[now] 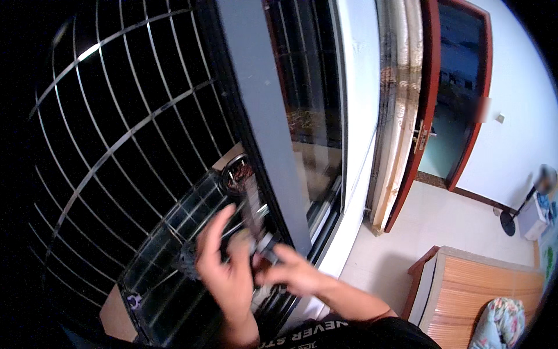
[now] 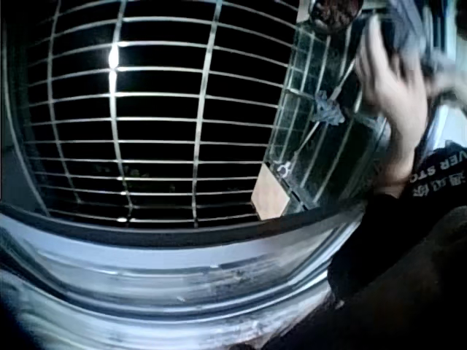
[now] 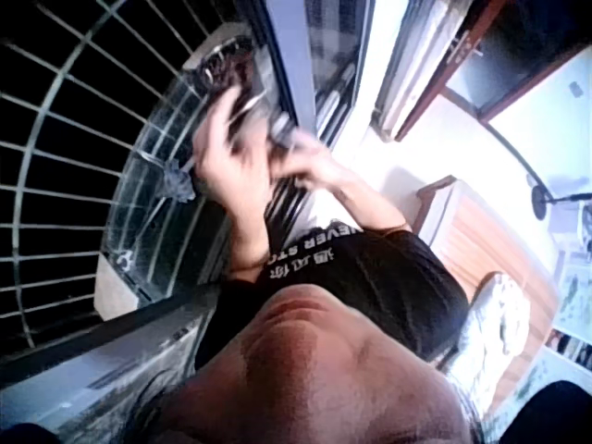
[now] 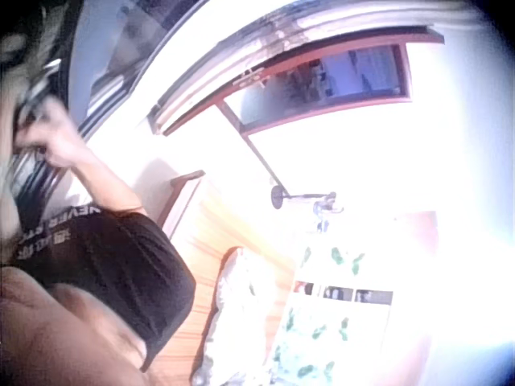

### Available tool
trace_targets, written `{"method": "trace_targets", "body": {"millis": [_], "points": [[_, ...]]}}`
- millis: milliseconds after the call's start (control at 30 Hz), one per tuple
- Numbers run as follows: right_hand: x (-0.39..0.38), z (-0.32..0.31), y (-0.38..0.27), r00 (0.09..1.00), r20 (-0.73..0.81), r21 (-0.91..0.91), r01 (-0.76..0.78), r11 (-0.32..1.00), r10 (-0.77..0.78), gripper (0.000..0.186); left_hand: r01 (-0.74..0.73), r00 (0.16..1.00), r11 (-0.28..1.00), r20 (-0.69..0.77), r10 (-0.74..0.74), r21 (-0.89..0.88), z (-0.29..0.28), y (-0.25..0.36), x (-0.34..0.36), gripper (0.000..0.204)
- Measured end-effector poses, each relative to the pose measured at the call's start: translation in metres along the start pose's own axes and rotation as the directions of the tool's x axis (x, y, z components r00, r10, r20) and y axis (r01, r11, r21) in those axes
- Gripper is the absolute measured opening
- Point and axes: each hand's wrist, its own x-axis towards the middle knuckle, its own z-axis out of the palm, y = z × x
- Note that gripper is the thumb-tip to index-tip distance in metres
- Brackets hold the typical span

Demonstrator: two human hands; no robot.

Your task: The person uses pliers to pull and adjust a rubber sealing strip on the frame of a sliding glass door. They move between a balcony and an indoor living area, using their hands and pliers to press the seal into the track of the door frame.

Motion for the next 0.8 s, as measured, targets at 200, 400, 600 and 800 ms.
{"method": "trace_targets", "body": {"millis": [200,400,600,800], "points": [[-0.045,-0.013,0.011,0.958,0.284,-0.249,0.039,0.968,0.035,0.056,-0.318,0.87,0.892,-0.276,0.409,0.32,0.024,0.03,-0.031,0.033],[-0.118,-0.121,-0.016,0.945,-0.013,0.027,0.328,0.944,-0.327,0.051,-0.421,0.907,0.897,0.062,0.416,0.133,0.127,0.069,-0.057,0.028],[-0.204,-0.258,-0.097,0.673,-0.722,0.056,0.289,0.956,-0.162,0.041,0.191,0.918,0.819,0.393,0.046,-0.542,0.358,0.118,-0.071,0.03],[-0.268,-0.383,-0.127,0.297,-0.952,0.042,0.372,0.927,-0.076,0.022,0.442,0.594,0.707,0.77,0.231,-0.553,0.517,0.177,-0.075,0.044]]}}
